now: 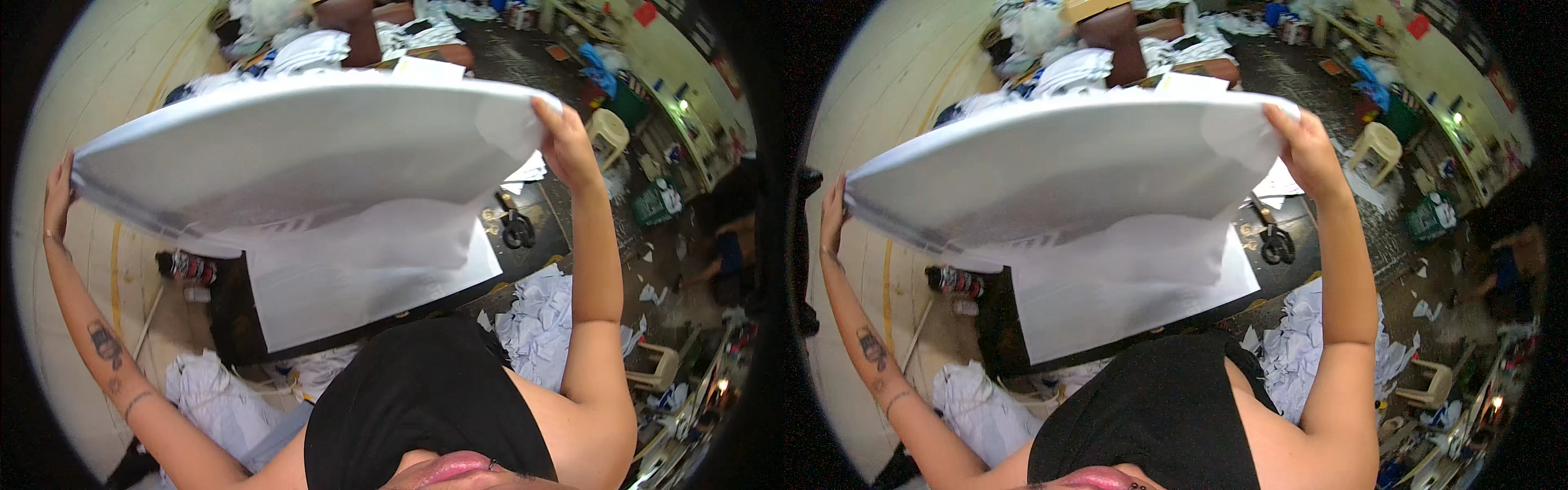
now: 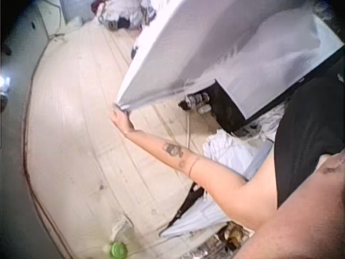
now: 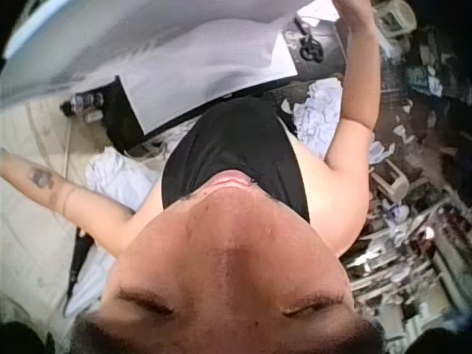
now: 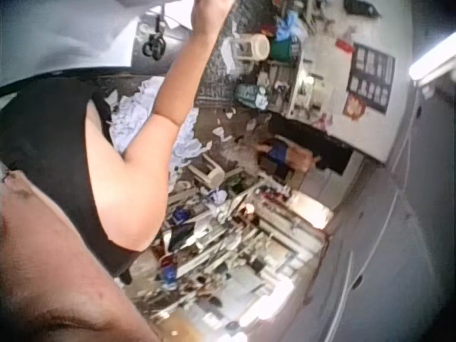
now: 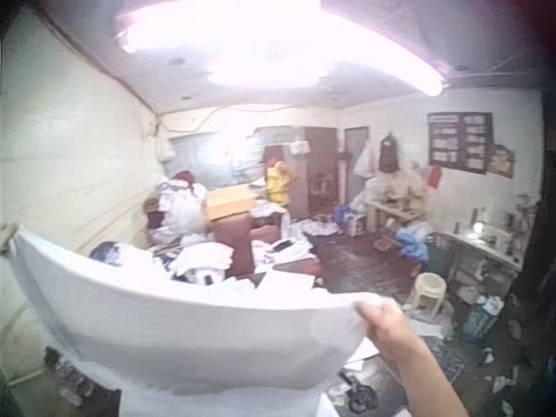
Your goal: The person lays white fabric on a table, uses shears to cut it into rectangular pieces, folds each piece, and stacks them. The person repeats this process with multiple fabric pieces, including a blue and white patterned piece, cutting and folding them in the same manner.
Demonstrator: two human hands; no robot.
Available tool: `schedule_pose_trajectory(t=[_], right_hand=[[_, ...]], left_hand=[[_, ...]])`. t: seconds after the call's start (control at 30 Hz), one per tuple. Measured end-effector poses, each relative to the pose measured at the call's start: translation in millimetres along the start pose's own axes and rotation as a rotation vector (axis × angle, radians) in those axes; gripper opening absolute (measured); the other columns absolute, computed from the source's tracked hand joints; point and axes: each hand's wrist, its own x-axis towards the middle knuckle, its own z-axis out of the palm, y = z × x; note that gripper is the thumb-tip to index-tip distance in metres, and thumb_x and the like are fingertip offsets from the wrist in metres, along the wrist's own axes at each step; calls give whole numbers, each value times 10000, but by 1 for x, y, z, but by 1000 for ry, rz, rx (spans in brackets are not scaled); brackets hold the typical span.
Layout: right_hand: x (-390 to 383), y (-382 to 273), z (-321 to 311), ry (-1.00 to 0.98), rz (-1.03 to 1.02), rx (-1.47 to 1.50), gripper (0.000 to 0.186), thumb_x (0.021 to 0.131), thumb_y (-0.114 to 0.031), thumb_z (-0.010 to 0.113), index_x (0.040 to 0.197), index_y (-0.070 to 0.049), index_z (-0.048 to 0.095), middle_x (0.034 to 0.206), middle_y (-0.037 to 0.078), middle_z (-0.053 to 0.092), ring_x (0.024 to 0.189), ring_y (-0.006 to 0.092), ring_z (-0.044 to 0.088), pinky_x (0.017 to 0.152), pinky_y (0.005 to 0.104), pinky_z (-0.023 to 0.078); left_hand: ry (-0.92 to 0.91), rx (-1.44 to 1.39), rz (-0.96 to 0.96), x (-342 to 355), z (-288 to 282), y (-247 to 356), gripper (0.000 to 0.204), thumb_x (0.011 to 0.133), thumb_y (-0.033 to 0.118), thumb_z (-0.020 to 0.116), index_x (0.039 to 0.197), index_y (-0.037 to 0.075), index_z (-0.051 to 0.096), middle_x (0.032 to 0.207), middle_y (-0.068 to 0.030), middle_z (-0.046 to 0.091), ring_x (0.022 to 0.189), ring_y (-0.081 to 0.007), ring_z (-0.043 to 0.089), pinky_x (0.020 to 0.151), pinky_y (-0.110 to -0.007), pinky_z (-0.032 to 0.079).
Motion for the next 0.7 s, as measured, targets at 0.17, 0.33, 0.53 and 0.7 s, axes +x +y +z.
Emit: schedule_pose_trajectory(t=[0.17, 0.33, 0.53, 0.7], right_hand=[[46, -84, 8, 51, -157, -68, 334, 988, -220, 756, 1235, -32, 635, 1095, 51, 714, 1011, 137, 680, 942, 327, 544], [69, -148, 35, -34, -380, -315, 363, 1004, -236, 739, 1272, -19, 622, 1023, 40, 698, 912, 134, 677, 831, 289, 563], [70, -205, 66, 86, -318, -1055, 195, 965, -125, 764, 1126, -17, 782, 839, 36, 727, 744, 89, 631, 682, 272, 530], [82, -229, 61, -72, -550, -1202, 183, 1001, -174, 728, 1052, -6, 782, 861, 36, 737, 769, 100, 642, 710, 295, 537]], left_hand=[[118, -200, 171, 15, 0, -41, 719, 996, 593, 653, 1428, 21, 596, 1260, -67, 653, 1120, -140, 625, 967, -299, 496], [-301, -690, 96, -9, -8, -63, 782, 998, 458, 705, 1546, -33, 440, 1464, -142, 564, 1299, -202, 581, 1118, -329, 442], [-186, -2, 152, -27, -9, -79, 515, 1007, 305, 722, 1385, -13, 575, 1324, -77, 626, 1164, -190, 615, 1012, -321, 500], [12, 128, -41, -18, -16, -96, 449, 1066, 359, 632, 1341, 4, 630, 1117, -16, 668, 982, -123, 594, 854, -271, 486]])
